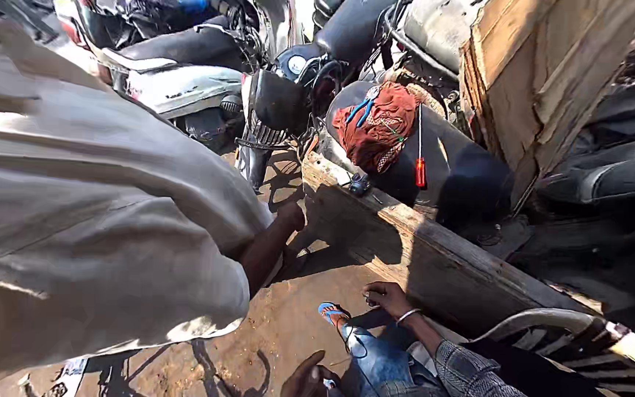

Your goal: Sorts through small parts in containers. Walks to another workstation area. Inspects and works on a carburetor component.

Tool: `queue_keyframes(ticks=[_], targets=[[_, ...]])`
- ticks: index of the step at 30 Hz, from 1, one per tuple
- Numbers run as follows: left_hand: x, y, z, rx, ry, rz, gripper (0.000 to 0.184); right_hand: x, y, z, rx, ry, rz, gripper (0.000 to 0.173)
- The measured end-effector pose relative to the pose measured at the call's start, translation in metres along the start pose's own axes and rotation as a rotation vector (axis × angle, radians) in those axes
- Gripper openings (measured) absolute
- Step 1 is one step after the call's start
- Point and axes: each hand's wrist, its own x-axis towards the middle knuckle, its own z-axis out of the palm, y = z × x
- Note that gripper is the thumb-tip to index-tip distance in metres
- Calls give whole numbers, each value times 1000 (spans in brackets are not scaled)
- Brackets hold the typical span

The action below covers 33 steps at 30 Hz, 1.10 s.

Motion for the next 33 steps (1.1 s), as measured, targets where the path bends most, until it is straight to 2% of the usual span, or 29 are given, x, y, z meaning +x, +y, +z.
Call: queue_keyframes(ticks=[3, 5, 8, 11, 14, 18, 20, 22, 25, 29, 33], targets=[[94, 19, 28, -50, -74, -64, 31, 12, -15, -27, 13, 180, -59, 17], [145, 28, 51, -63, -44, -75, 29, 20, -30, -40, -13, 270, -80, 16], [227, 42, 75, 210, 54, -87, 28, 31, -54, -53, -32, 330, -84, 15], [324, 58, 99, 711, 71, -87, 66, 41, -78, -61, -40, 373, -83, 17], [408, 67, 130, 1114, 107, 6, 98, 50, -97, -69, -112, 390, -102, 20], [493, 90, 160, 1372, 73, 130, 114, 92, -122, -81, -262, 416, -100, 23], [487, 82, 159, 1428, 50, 62, 114, 102, -126, -80, -245, 411, -31, 20], [504, 85, 161, 1458, 72, 194, 107, 157, -143, -90, -236, 466, 9, 21], [514, 65, 161, 1519, 51, 289, 98, 217, -158, -103, -261, 498, 213, 40], [517, 48, 156, 1476, 88, 348, 82, 266, -175, -116, -329, 365, 444, 63], [519, 40, 153, 1441, 87, 388, 76, 286, -173, -116, -292, 262, 523, 57]])
